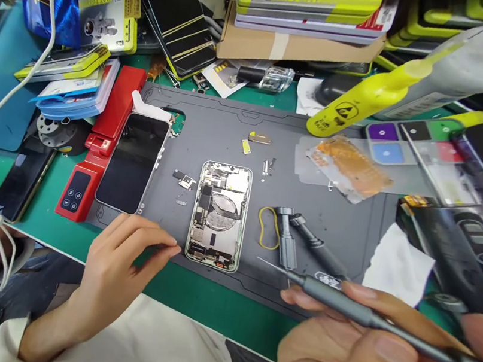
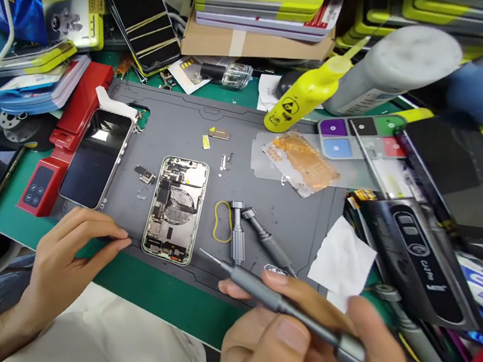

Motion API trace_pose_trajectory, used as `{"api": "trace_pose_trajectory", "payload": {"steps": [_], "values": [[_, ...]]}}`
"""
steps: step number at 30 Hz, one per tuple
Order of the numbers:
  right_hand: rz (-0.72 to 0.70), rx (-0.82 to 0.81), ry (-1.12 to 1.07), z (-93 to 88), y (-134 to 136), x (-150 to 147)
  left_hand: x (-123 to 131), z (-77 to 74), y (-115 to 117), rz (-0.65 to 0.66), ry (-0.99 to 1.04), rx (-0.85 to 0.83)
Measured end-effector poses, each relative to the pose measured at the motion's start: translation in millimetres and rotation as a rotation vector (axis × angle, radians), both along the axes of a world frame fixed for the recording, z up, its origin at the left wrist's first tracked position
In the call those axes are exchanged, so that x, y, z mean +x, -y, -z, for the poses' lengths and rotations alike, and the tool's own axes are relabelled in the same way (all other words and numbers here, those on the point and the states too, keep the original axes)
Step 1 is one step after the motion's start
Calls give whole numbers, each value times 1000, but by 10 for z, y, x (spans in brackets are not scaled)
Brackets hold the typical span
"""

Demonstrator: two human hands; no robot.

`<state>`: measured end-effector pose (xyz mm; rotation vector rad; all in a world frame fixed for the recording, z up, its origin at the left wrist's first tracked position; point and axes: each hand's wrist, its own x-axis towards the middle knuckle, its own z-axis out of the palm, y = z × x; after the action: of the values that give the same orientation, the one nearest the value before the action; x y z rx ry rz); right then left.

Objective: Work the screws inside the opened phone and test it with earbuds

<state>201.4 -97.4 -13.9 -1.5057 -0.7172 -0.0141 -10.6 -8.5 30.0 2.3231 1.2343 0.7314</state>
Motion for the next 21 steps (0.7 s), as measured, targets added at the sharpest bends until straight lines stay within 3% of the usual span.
{"api": "trace_pose_trajectory", "payload": {"steps": [3,6,8,13,16,19,21], "values": [[-173,-22,-155,-106,-140,-224,-112,21,-38,-15,23,58],[-454,-99,-119,-145,-207,-431,-175,87,-79,14,65,80],[-525,-124,-65,-111,-225,-504,-193,136,-96,34,99,96],[-569,-78,-32,-24,-275,-546,-222,204,-98,78,160,61],[-503,-15,-42,-58,-318,-559,-233,215,-82,81,193,41],[-399,52,-194,-129,-352,-556,-222,201,-57,83,227,-49],[-404,60,-346,-170,-368,-539,-201,177,-41,104,263,-167]]}}
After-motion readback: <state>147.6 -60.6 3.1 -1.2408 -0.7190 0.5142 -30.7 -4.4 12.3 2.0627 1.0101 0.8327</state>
